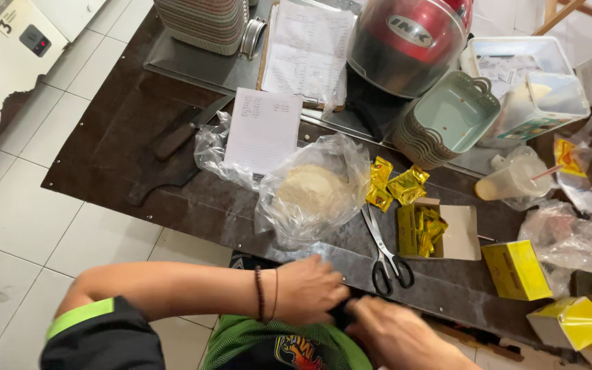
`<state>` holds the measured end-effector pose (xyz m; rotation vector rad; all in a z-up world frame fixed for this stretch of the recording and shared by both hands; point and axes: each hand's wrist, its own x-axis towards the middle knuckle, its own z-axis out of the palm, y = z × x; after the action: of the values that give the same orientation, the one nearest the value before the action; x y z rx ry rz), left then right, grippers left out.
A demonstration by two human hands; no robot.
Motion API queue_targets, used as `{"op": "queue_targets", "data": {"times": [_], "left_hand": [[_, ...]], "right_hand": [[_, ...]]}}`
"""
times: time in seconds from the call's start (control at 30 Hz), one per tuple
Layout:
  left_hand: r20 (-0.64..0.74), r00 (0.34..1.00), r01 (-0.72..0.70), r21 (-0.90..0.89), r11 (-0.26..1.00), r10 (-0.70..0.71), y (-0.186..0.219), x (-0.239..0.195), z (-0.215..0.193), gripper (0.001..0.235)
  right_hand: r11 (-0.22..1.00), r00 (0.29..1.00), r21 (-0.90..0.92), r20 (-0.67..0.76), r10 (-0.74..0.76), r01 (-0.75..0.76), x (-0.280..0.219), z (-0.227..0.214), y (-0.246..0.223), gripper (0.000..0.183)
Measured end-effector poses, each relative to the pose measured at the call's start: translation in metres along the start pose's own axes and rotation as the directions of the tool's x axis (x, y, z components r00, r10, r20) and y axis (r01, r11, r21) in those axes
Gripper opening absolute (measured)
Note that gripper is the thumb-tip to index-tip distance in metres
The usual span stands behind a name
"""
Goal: The person uses scissors to cut open multiple small yellow foil packets on a countertop. The person places the cut packets into a cardboard box and continues cutting additional packets from a larger box.
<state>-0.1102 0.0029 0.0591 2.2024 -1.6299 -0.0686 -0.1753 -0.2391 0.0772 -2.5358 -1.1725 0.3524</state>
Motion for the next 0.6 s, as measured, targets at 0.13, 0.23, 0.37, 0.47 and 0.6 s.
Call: {"op": "queue_targets", "data": {"times": [0.13,0.23,0.37,0.47,0.6], "left_hand": [[0.226,0.923,-0.329,0.036,0.944,0.313,0.011,-0.002,0.012,0.012],[0.185,0.857,-0.471,-0.097,0.877,0.481,0.023,0.002,0.019,0.018],[0.274,0.806,-0.479,-0.221,0.85,0.525,0.025,0.003,0.026,0.028],[0.179,0.794,-0.512,-0.319,0.797,0.581,0.025,0.002,0.033,0.02],[0.032,0.725,-0.643,-0.325,0.693,0.688,0.025,0.007,0.035,0.013]], "right_hand": [[0.97,0.982,-0.243,-0.187,-0.026,-0.021,0.019,-0.028,-0.01,0.06],[0.974,0.989,-0.195,-0.064,-0.133,0.119,0.036,-0.031,-0.02,0.057],[0.98,0.985,-0.114,0.069,-0.159,0.166,0.043,-0.029,-0.023,0.054],[0.973,0.976,-0.179,0.187,-0.112,0.146,0.039,-0.025,-0.026,0.05],[0.988,0.944,-0.137,0.331,-0.017,0.066,0.029,-0.023,-0.025,0.028]]}}
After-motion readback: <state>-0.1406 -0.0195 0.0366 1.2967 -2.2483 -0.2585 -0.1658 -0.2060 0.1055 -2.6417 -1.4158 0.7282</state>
